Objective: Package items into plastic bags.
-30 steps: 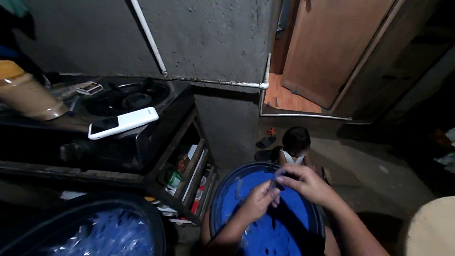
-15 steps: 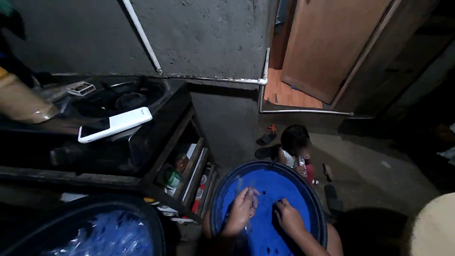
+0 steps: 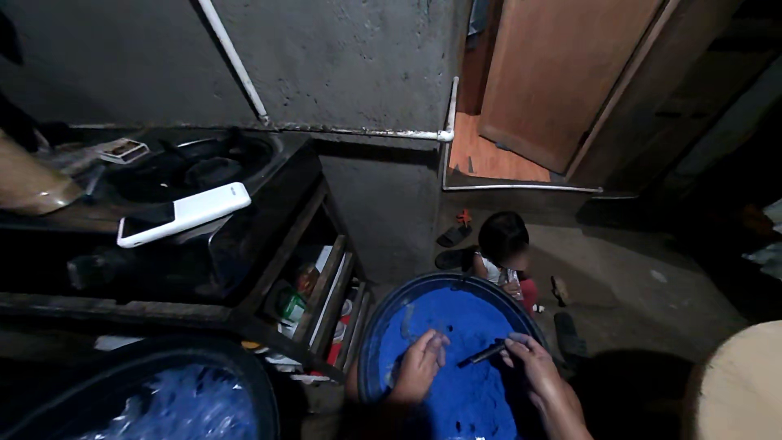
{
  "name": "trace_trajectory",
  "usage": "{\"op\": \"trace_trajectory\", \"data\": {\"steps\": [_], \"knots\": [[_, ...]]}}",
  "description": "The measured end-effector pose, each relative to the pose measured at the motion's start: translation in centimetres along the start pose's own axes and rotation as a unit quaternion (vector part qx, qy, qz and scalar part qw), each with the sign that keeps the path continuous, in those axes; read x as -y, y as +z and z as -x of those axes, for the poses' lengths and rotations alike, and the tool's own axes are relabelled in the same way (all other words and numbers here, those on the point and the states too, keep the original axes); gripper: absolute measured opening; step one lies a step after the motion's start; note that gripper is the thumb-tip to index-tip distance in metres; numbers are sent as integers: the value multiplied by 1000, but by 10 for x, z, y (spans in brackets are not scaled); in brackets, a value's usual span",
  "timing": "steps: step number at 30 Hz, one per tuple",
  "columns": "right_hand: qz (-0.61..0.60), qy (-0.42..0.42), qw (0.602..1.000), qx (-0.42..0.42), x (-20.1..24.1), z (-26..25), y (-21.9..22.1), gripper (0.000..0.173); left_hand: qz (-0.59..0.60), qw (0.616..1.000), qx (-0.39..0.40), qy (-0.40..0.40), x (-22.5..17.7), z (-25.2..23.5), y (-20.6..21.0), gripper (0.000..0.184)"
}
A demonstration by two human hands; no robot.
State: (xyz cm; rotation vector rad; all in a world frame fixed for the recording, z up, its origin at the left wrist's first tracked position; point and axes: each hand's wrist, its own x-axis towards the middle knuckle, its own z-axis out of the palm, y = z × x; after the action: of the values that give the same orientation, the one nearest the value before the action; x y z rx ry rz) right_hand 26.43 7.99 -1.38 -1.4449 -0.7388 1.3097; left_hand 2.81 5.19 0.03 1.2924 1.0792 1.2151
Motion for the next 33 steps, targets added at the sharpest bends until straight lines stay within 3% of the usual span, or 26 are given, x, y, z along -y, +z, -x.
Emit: {"op": "trace_trajectory", "data": {"steps": [2,6,15,19,27,33], "knots": [[-83,30,996,-8,22,8,3,15,-15,1000,12,7,-2,3,2,36],[-150,3,989,20,53,23,8,10,-94,993,44,56,-6,9,6,37],[-155,-102,979,87,79,41,15,14,-188,968,61,154,-9,17,11,36],[-155,-120,976,96,81,41,14,13,-211,962,72,160,-8,18,10,35],[-83,-156,979,105,82,42,16,9,-269,938,97,197,-13,20,12,28],[72,-273,954,100,88,50,19,15,-275,933,109,203,-11,18,11,28]]}}
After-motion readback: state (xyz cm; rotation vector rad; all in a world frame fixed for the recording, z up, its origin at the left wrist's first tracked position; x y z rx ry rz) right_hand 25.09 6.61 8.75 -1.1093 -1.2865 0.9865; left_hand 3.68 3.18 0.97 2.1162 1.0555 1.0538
